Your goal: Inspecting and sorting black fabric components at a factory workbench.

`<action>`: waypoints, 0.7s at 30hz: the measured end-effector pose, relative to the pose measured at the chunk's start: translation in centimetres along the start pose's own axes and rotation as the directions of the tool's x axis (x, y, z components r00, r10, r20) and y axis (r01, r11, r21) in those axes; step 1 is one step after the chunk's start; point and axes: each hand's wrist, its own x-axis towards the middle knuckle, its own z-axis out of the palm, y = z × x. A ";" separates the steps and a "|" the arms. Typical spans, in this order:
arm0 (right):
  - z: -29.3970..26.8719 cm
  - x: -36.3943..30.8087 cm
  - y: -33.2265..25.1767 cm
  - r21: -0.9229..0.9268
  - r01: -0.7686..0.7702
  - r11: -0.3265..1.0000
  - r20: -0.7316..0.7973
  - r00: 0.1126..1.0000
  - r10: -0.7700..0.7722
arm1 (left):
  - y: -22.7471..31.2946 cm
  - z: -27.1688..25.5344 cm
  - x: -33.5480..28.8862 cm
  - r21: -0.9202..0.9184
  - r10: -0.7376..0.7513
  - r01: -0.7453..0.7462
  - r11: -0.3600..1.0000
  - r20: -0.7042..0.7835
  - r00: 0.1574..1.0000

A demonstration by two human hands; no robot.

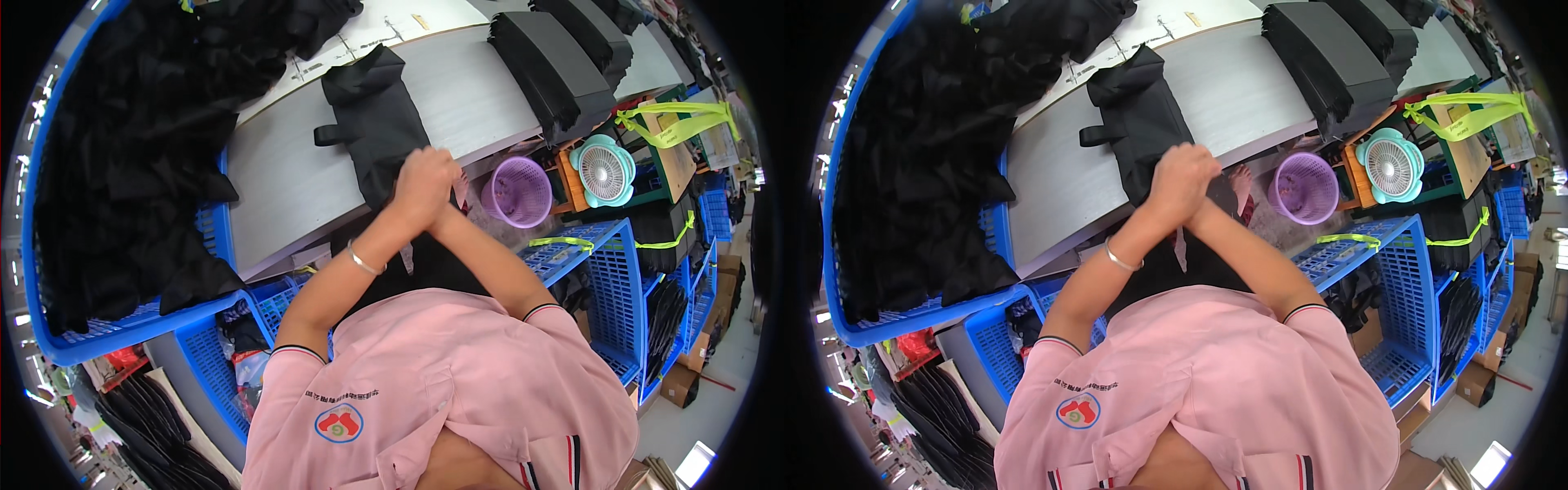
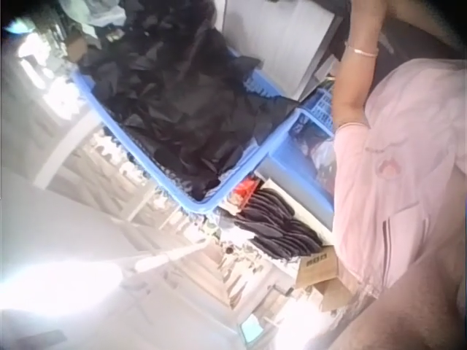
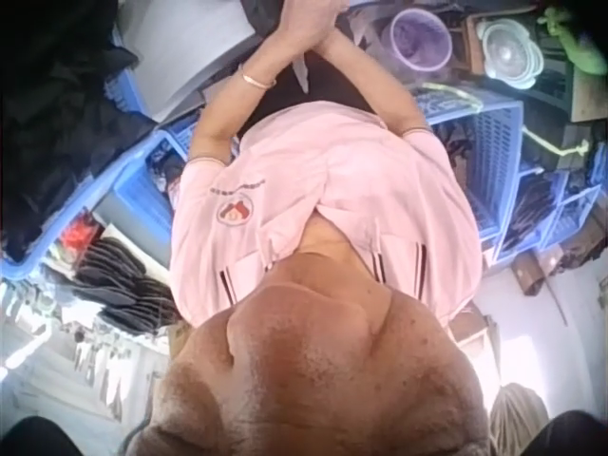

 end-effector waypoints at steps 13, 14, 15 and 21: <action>-1.6 -0.4 -6.8 -0.522 -0.206 0.828 0.031 0.965 0.260 | -8.4 -3.4 0.7 -0.379 -0.167 0.219 0.899 0.165 0.972; -1.7 -0.5 -7.2 -0.504 -0.184 0.844 0.091 0.960 0.264 | -9.8 -3.3 0.3 -0.169 -0.264 0.286 0.943 0.142 0.954; -1.7 -0.6 -7.5 -0.484 -0.210 0.850 0.110 0.949 0.297 | -11.0 -3.4 -0.3 -0.109 -0.294 0.287 0.952 -0.053 0.954; -1.7 -1.0 -7.8 -0.555 -0.158 0.817 0.203 0.927 0.317 | -10.3 -4.3 -5.7 -0.035 -0.417 0.488 0.872 -0.576 0.703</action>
